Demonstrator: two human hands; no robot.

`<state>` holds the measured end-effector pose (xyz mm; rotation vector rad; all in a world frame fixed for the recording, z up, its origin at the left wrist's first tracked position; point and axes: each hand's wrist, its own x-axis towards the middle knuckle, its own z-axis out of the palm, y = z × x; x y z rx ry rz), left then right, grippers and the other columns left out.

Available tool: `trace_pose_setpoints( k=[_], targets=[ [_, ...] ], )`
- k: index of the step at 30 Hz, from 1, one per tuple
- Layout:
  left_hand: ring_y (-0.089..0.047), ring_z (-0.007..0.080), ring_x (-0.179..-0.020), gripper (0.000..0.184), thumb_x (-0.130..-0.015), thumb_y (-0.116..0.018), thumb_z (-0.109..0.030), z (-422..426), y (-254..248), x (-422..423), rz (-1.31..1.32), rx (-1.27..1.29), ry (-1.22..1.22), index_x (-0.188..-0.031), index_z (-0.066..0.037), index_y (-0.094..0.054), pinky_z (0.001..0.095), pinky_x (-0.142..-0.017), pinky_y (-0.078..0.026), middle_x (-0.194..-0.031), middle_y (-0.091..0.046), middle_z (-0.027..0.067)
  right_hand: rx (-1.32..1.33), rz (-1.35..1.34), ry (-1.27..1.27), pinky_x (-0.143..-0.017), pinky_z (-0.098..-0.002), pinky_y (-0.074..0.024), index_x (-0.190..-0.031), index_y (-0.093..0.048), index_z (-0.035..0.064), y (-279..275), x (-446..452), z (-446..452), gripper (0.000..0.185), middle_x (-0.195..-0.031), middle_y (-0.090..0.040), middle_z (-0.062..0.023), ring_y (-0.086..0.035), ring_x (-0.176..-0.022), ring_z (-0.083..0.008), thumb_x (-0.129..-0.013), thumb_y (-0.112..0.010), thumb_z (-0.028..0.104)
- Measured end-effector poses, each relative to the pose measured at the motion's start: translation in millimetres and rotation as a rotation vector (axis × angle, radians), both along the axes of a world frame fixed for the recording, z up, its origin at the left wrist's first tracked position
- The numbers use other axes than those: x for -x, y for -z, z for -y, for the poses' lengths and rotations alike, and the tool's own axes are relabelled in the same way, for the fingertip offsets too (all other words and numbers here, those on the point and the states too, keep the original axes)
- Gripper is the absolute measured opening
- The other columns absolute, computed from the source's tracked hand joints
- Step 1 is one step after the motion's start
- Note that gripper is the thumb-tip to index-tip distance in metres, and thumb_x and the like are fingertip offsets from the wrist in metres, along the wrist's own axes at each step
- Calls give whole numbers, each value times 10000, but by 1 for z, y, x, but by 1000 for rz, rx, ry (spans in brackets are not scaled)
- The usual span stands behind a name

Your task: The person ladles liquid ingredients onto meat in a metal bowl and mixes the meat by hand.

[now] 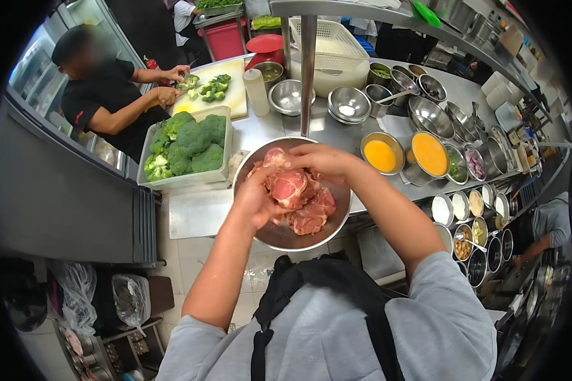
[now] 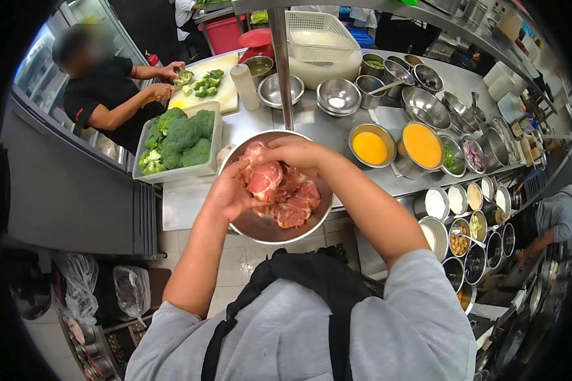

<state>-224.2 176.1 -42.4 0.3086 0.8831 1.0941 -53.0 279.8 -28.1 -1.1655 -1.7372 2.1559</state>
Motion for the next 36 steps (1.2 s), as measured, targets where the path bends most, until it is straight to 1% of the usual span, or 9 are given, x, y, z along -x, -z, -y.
trace_pose_setpoints(
  k=[2,4,8,14,18,21,24,29,36],
  targets=[
    [-540,297,-1154,486,-952,-492,-383,-3,-10,15,-241,39,67,-1316,-62,-463,591,-909,-474,-1246,-573,149,-83,-10,103,-979,-357,-472,-1313,-495,1,7,-14,13,539,-1315,-547,-162,-552,-1193,-249,-894,-655,300],
    [-505,271,-1174,519,-945,-506,-419,-17,2,24,-329,32,97,-1320,-61,-480,566,-963,-436,-1262,-568,141,412,-378,216,-1043,-407,-421,-1353,-467,33,19,-31,35,605,-1370,-496,-200,-514,-1246,-284,-903,-620,408],
    [-562,261,-1137,529,-938,-528,-445,-57,80,28,-451,82,145,-1297,-56,-525,470,-960,-461,-1232,-601,145,702,-102,627,-1079,-475,-385,-1363,-466,62,26,-38,59,637,-1379,-494,-203,-508,-1255,-310,-905,-579,489],
    [-637,280,-1042,550,-921,-562,-413,-69,129,14,-360,182,407,-1331,-50,-509,403,-874,-530,-1245,-605,159,898,-400,461,-1047,-508,-428,-1313,-509,78,132,-2,35,519,-1283,-577,-158,-563,-1185,-314,-925,-549,421],
    [-634,218,-986,495,-839,-678,-205,-49,86,14,-398,-140,227,-1276,-29,-529,337,-840,-530,-1169,-621,134,610,-408,424,-949,-380,-518,-1267,-520,62,116,-2,38,416,-1209,-607,-125,-608,-1113,-253,-864,-602,128],
    [-640,169,-919,405,-790,-664,-8,-46,47,12,-570,-270,135,-1179,-16,-552,322,-808,-545,-1055,-649,87,-18,-468,233,-857,-330,-529,-1266,-487,1,75,7,30,598,-1171,-602,-96,-621,-1035,-179,-691,-593,-124],
    [-633,152,-892,384,-779,-697,-29,-35,11,10,-694,-405,95,-1140,-3,-569,308,-791,-533,-1015,-657,78,-375,-293,238,-864,-316,-519,-1240,-513,-10,55,10,18,521,-1126,-626,-93,-624,-1004,-163,-734,-589,-108],
    [-622,123,-847,314,-810,-738,-83,-29,-15,7,-849,-534,19,-1068,1,-581,279,-747,-522,-952,-663,66,-448,-190,293,-850,-294,-516,-1188,-574,-9,16,10,2,425,-1038,-673,-78,-633,-937,-138,-768,-615,-61],
    [-660,167,-893,465,-823,-764,-160,-34,8,14,-669,-526,-131,-1177,26,-527,261,-761,-529,-993,-682,115,-702,110,371,-818,-322,-522,-1123,-608,-23,29,1,-16,457,-1042,-694,-118,-665,-912,-210,-750,-762,191]
  ],
)
